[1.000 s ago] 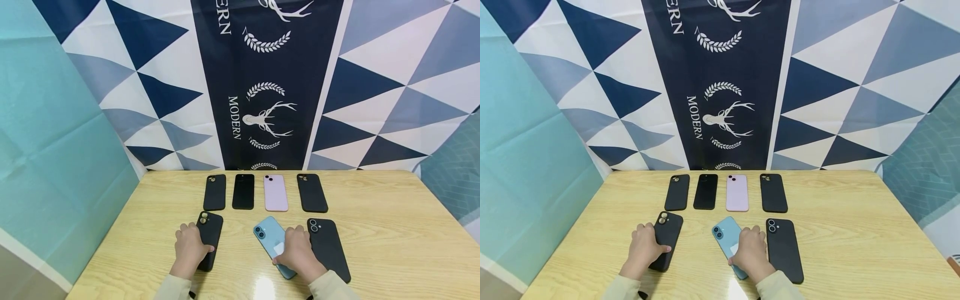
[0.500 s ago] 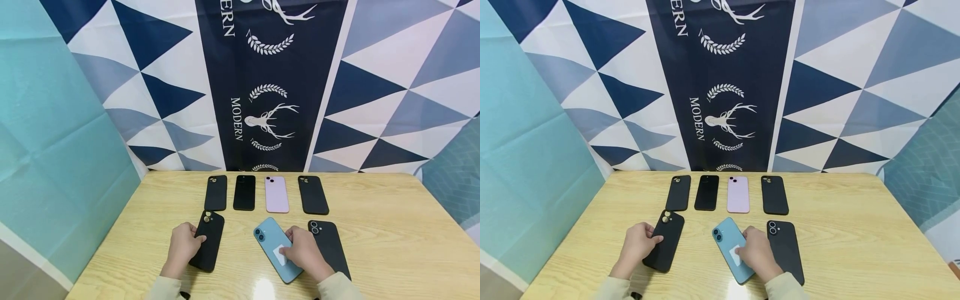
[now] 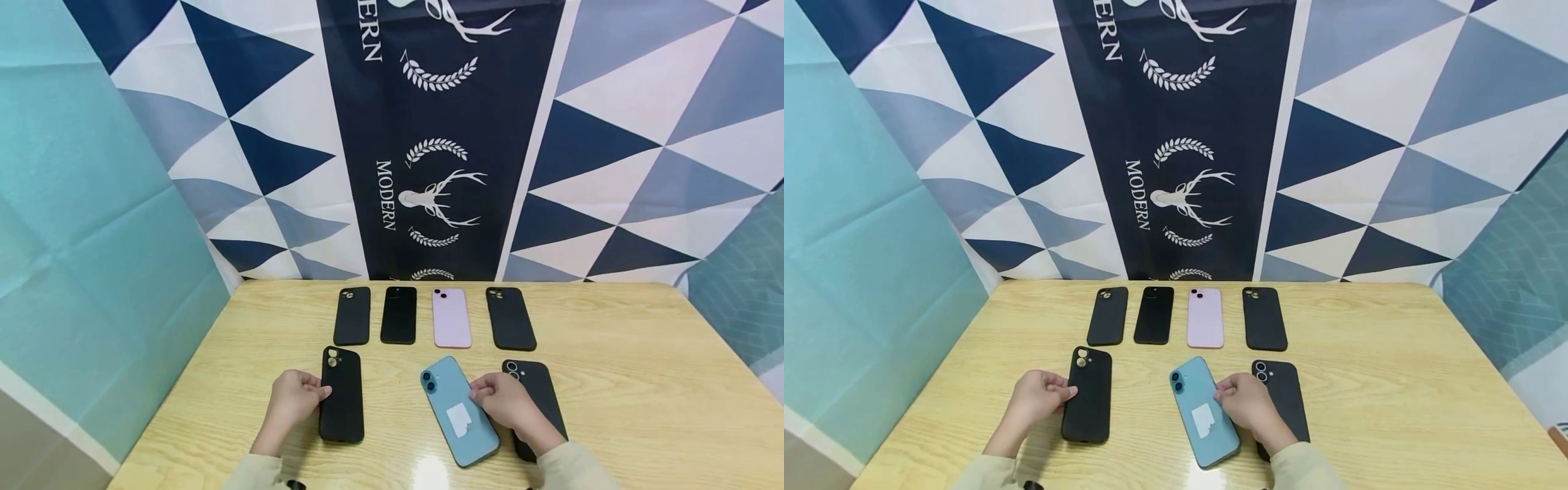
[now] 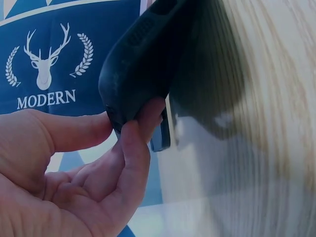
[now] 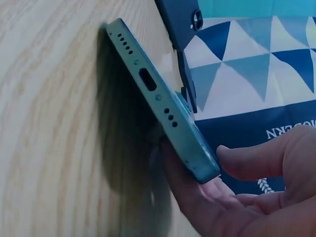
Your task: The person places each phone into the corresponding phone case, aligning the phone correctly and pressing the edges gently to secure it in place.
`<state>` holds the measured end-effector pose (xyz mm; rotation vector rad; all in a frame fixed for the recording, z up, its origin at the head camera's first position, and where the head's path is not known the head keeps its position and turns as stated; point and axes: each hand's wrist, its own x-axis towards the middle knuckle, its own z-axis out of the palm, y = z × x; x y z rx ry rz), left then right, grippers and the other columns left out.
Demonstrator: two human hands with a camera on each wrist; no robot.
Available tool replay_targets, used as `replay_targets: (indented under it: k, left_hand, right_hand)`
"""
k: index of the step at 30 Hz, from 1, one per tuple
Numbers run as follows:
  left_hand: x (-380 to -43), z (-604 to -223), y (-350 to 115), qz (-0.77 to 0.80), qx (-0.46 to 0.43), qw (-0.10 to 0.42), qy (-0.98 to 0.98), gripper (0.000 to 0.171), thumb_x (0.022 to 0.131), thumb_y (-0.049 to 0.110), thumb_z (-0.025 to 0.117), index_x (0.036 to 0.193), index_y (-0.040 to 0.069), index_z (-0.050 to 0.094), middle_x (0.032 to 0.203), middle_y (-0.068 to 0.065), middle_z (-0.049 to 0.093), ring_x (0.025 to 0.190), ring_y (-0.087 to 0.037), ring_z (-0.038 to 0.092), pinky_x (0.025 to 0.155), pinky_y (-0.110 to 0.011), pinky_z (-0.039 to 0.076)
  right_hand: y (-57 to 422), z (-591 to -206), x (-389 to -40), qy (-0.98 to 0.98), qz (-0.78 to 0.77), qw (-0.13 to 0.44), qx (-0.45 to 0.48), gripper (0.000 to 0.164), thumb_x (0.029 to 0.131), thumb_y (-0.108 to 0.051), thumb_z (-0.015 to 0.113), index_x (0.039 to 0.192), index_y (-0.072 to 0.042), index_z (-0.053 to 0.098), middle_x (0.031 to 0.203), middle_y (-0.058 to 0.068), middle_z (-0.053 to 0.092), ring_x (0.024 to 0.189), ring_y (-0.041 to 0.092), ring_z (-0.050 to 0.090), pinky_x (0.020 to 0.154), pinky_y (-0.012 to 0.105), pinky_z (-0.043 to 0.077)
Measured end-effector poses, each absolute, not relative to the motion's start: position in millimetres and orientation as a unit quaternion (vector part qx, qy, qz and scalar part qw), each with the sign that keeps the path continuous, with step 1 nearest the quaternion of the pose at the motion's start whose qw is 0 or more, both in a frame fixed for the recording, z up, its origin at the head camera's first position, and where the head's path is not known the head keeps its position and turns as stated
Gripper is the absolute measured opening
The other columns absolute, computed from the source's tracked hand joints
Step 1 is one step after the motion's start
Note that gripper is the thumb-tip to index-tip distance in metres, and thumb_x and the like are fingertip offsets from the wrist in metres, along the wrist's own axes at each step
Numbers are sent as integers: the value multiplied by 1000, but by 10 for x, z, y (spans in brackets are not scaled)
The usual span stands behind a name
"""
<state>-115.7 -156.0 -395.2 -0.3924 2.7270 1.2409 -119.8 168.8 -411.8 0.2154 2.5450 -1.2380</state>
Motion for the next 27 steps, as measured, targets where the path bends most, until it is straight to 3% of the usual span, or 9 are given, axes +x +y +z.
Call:
replay_targets:
  k: [7,11,16,27]
  left_hand:
    - [-1163,-3993,-1584,418,-127,55,898,14,85,7,73,87,-6,71,71,-11,72,59,-14,63,54,-25,47]
    - [-1162,-4000,-1591,425,-129,55,894,15,85,7,73,89,-8,71,73,-13,73,59,-13,64,54,-25,49]
    - [-1161,-4009,-1608,434,-128,49,891,14,85,5,72,87,-8,71,74,-14,73,58,-12,63,53,-24,49]
    - [-1169,-4057,-1603,447,-121,55,884,14,86,3,69,89,-10,71,76,-16,74,59,-12,63,54,-25,51]
  right_hand:
    - [1701,-4152,-1193,861,-470,175,84,21,92,-3,56,108,11,63,89,13,62,80,19,54,65,27,45]
    - [1717,-4171,-1199,835,-506,190,101,27,94,-1,54,115,15,60,93,15,66,79,14,58,66,28,51]
    - [1745,-4207,-1210,809,-539,203,115,32,95,-1,54,120,19,57,105,22,70,88,15,67,76,37,60]
    - [1792,-4253,-1214,778,-585,184,137,35,97,2,50,125,22,52,96,18,75,80,10,70,71,32,61]
